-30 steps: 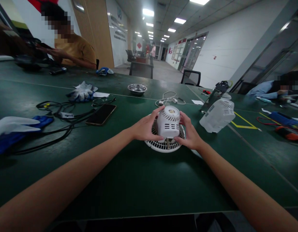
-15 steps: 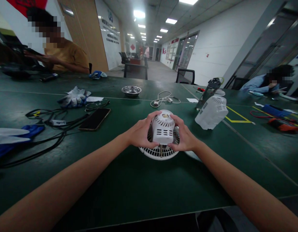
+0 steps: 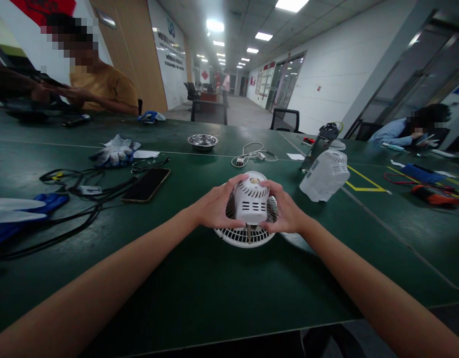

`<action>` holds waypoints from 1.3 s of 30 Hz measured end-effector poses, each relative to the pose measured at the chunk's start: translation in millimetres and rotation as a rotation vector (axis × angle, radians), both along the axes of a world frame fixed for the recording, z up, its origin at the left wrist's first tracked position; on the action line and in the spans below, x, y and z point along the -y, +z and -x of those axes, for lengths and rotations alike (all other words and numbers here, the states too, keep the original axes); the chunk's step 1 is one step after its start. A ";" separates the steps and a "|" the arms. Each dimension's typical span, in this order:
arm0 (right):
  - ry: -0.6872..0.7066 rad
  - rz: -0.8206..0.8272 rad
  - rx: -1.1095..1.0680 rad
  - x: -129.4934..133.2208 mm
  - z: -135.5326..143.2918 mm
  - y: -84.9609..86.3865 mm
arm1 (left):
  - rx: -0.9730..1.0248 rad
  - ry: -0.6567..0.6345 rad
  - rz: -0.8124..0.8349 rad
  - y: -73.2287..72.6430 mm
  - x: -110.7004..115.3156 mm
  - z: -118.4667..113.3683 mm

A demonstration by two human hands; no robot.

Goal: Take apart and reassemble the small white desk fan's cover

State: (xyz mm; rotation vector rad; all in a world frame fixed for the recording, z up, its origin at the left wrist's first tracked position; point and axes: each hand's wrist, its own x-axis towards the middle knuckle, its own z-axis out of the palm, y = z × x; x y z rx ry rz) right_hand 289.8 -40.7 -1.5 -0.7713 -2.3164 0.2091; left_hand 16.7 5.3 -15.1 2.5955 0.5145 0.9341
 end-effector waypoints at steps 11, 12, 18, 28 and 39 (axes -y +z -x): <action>-0.082 0.068 0.041 -3.9 -8.5 -2.5 | -0.019 0.216 -0.049 -3.9 3.6 -8.0; -0.103 0.063 0.042 -3.1 -6.6 -3.1 | -0.015 0.275 -0.045 -3.5 5.4 -9.9; -0.315 0.024 -0.097 0.4 17.6 -13.6 | 0.002 0.411 -0.048 -4.6 8.0 -14.6; -0.422 0.145 -0.178 -13.7 -2.7 -17.8 | 0.129 0.694 0.321 -21.8 -27.5 15.8; -0.387 0.428 -0.562 -15.7 -5.5 -14.6 | 0.355 0.444 0.409 -17.5 -21.1 22.6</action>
